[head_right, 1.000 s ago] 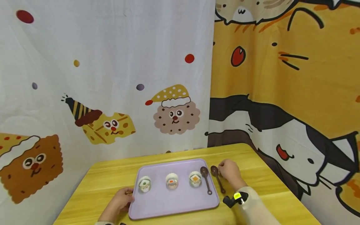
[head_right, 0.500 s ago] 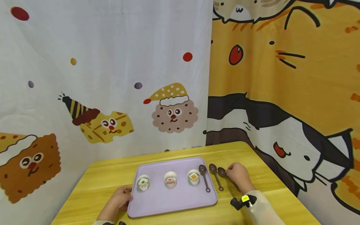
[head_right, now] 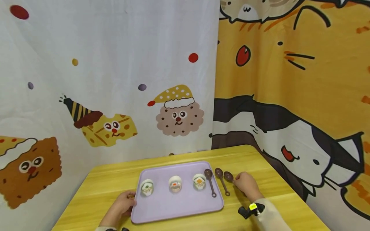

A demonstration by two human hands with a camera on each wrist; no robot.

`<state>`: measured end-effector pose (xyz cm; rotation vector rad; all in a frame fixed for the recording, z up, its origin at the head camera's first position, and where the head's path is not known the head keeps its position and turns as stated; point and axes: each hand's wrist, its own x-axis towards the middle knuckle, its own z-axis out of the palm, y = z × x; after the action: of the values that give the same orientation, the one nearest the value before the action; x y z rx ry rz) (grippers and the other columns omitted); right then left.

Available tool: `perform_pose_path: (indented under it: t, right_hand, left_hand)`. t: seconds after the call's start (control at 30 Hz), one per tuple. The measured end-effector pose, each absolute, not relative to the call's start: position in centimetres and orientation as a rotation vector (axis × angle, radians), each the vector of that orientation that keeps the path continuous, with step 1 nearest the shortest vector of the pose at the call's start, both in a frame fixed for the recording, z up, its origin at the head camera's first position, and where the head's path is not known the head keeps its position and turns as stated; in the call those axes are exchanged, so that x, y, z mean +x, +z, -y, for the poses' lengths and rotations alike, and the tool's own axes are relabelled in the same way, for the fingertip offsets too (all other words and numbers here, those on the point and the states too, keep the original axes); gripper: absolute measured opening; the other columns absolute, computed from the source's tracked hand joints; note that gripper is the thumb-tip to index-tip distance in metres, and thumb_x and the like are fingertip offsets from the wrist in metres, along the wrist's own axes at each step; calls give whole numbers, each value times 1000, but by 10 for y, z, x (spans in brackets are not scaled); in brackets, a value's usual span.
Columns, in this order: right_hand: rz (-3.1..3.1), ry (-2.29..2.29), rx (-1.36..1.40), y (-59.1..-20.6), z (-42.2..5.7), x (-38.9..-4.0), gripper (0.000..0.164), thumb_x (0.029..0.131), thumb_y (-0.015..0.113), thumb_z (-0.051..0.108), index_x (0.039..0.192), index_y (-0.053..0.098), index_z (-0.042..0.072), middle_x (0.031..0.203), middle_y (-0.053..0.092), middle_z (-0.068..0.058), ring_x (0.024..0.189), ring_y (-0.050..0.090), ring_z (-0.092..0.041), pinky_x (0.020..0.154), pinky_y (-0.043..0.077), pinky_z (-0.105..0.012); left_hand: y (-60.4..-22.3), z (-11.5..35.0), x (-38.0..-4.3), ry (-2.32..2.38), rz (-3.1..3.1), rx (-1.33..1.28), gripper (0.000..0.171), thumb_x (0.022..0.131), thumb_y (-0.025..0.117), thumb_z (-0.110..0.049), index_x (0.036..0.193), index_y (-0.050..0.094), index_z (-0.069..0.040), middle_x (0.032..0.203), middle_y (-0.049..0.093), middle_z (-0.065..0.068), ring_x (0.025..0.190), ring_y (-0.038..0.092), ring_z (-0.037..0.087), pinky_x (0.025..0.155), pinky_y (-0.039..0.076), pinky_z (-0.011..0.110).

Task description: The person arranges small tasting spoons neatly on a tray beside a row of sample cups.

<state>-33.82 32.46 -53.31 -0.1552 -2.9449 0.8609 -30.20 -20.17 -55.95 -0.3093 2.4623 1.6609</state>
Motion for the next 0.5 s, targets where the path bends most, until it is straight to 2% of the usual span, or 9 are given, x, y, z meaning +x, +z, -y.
perform_pose_path:
  t: [0.23,0.37,0.5]
  right_hand:
    - [2937,816,-111,-541,-325,-340,6,87,74,8,87,75,1,84,71,-9,71,60,-21,66,53,-41]
    - [2941,800,-129,-542,-325,-340,6,87,75,8,87,75,2,85,71,-10,72,61,-22,69,53,-44]
    - [2966,782,-139,-541,-324,-341,6,88,74,9,87,75,3,85,70,-9,71,60,-21,67,52,-43]
  left_hand:
    - [-559,202,-302,1642,-2470,-313,43,85,60,13,127,51,15,101,67,22,77,67,25,61,59,44]
    - [-559,203,-302,1625,-2476,-316,44,85,60,12,128,52,15,102,67,21,77,67,25,61,59,44]
    - [-558,203,-303,1629,-2476,-320,44,85,60,12,128,52,14,101,67,21,77,67,25,61,59,44]
